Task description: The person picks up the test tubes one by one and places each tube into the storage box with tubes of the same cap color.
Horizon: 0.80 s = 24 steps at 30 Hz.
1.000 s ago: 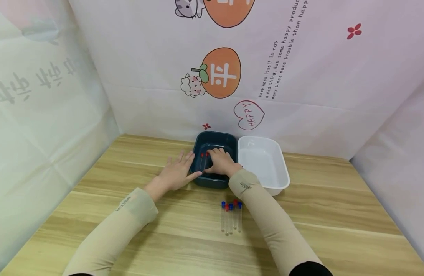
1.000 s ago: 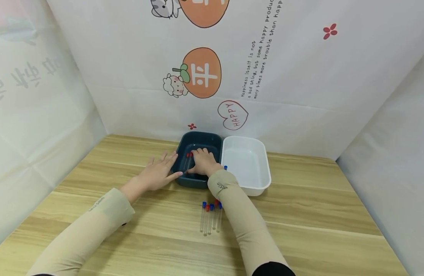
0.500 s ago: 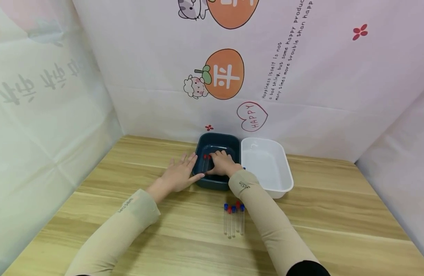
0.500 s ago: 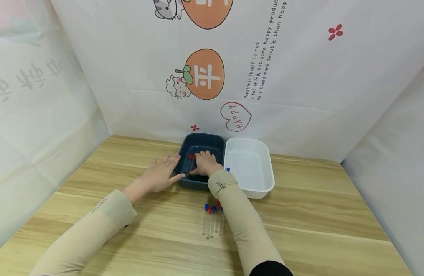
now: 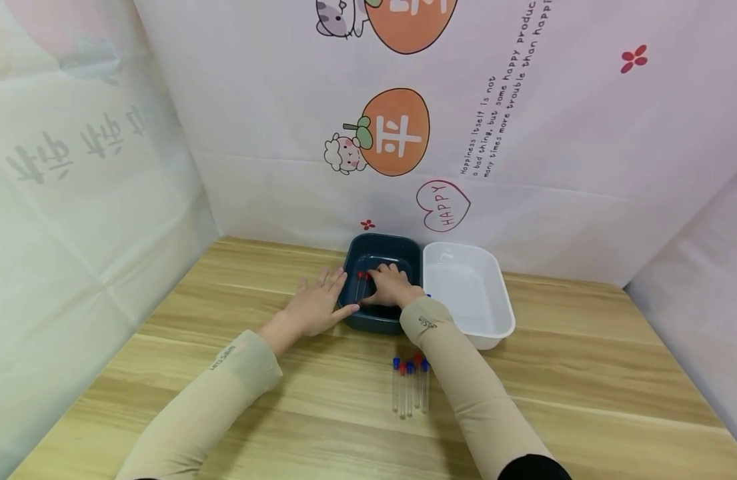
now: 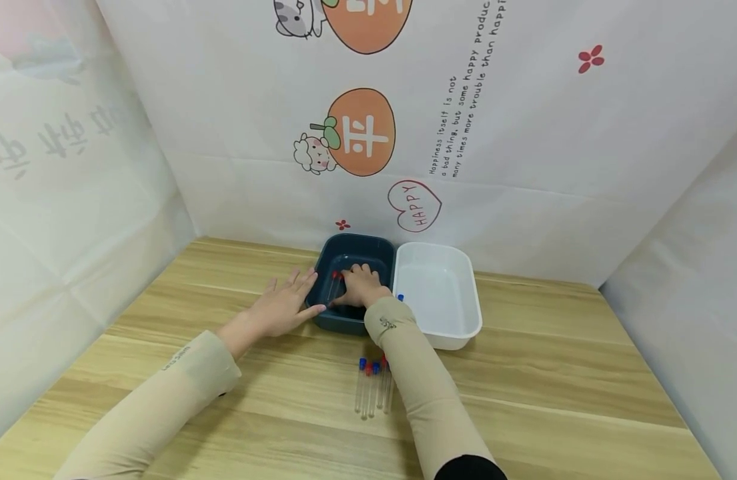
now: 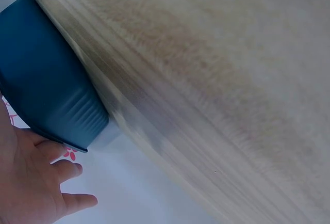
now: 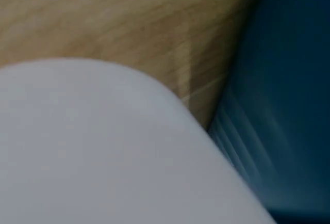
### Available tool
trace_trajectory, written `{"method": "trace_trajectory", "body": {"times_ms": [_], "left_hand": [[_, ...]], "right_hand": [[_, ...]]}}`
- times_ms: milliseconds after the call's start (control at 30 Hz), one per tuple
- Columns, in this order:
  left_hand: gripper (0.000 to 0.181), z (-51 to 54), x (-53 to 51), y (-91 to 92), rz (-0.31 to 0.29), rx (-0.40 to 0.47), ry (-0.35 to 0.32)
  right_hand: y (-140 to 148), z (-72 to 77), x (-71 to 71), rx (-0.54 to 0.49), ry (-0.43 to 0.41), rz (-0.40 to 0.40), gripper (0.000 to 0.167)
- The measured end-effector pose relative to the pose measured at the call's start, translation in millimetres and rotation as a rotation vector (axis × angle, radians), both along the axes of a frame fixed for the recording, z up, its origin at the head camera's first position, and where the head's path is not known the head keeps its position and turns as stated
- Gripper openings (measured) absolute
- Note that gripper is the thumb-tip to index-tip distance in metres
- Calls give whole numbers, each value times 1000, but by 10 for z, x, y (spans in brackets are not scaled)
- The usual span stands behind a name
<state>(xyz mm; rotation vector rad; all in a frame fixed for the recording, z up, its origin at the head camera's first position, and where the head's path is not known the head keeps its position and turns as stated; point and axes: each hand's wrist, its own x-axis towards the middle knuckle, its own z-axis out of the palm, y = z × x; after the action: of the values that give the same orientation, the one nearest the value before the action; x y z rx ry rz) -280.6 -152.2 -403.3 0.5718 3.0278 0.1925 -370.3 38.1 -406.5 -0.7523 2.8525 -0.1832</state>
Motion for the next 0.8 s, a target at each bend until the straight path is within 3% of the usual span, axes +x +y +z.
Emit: {"method": "trace_trajectory", "body": {"times_ms": [800], "left_hand": [[85, -4, -3, -3, 8, 21, -15]], "right_hand": [[-6, 6, -4, 1, -19, 20, 86]]}}
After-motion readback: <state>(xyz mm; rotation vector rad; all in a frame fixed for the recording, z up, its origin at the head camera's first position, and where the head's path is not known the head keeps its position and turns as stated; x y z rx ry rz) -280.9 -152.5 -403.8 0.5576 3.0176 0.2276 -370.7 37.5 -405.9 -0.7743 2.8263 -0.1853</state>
